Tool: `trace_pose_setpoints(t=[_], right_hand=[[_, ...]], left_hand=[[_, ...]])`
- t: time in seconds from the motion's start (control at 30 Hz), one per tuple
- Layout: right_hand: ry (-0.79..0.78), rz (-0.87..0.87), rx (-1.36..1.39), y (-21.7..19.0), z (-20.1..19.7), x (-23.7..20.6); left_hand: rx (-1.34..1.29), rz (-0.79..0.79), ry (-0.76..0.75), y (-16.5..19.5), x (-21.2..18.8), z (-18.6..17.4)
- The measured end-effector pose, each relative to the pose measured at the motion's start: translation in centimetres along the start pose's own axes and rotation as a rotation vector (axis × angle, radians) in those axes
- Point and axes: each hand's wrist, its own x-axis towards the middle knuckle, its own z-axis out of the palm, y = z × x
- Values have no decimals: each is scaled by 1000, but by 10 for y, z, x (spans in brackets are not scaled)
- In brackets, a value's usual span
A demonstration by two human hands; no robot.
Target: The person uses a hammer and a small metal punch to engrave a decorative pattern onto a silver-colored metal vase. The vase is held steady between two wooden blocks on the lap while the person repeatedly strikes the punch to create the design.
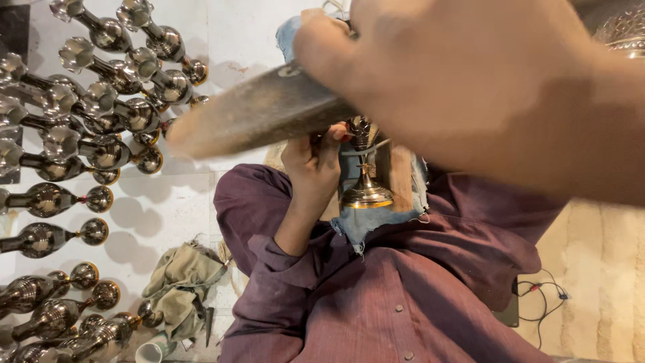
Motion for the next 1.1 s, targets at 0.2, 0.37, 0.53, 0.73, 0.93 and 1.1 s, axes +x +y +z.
trace_pose_setpoints(t=[0.2, 0.37, 0.53, 0.73, 0.93, 1.1], right_hand=[[-130, 156, 351, 12, -21, 19], [-798, 621, 1096, -15, 26, -42], [-418, 728, 2178, -131, 55, -112], [-126, 1043, 2569, -207, 65, -146], [-82, 873, 2946, -212, 95, -150], [23, 825, 2892, -232, 105, -153]], left_hand=[[-211, 92, 177, 2, -1, -8], [-231, 117, 287, 14, -15, -30], [-335, -114, 113, 26, -57, 6], [-130, -125, 45, 23, -69, 26], [-240, -114, 0, 37, -69, 24], [-138, 76, -122, 52, -67, 29]])
